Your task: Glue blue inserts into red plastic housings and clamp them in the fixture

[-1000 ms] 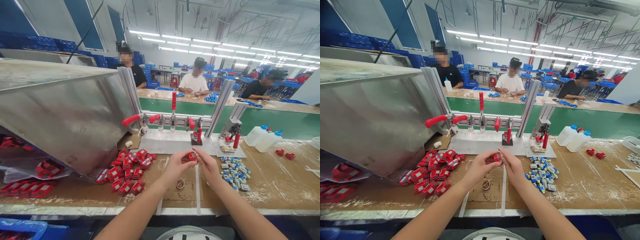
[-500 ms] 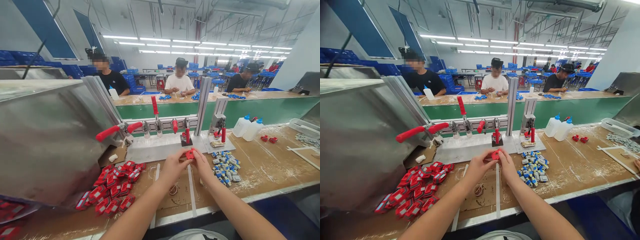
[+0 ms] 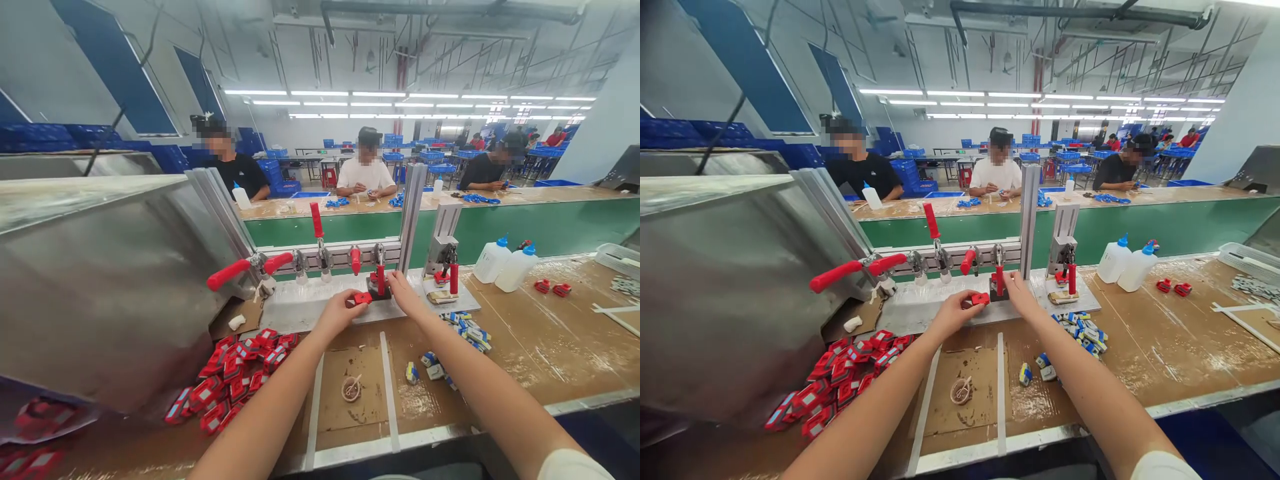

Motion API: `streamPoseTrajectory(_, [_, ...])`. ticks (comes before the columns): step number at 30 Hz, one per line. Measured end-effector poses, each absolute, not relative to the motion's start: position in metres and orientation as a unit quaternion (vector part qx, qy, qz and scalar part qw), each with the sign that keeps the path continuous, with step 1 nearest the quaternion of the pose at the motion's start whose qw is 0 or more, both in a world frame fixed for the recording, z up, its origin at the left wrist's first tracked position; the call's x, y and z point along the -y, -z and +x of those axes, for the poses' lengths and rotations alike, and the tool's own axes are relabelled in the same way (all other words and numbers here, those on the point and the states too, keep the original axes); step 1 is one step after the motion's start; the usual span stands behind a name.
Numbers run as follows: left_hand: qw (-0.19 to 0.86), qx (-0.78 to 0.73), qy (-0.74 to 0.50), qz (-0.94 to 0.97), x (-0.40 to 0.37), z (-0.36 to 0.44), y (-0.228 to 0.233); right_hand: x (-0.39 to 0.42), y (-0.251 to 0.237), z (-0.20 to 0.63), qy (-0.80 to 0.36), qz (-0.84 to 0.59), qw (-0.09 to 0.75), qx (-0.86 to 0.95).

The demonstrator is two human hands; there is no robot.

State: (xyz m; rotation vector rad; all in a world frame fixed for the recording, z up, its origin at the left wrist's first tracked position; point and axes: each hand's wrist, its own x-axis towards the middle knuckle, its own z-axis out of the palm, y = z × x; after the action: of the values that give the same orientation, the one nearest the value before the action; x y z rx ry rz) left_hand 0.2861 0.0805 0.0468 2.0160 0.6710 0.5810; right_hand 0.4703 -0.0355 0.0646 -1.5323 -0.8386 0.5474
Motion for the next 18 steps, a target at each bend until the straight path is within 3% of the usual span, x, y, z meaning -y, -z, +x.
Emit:
streamPoseTrajectory(8, [0.453,-0.23,-0.229,0.83,-0.098,0.355,-0.035,0.051,-0.117,0.45,-0.316,-0.485,0.723,0.376])
streamPoseTrajectory(12, [0.432,-0.246,-0.249,0.831,-0.108,0.372,-0.03,0.056,-0.139,0.446,-0.319,-0.489,0.711,0.392])
streamPoseTrajectory(18, [0.42,-0.238,-0.237,0.843,-0.122,0.374,-0.023,0.057,-0.131,0.447,-0.324,-0.516,0.675,0.416])
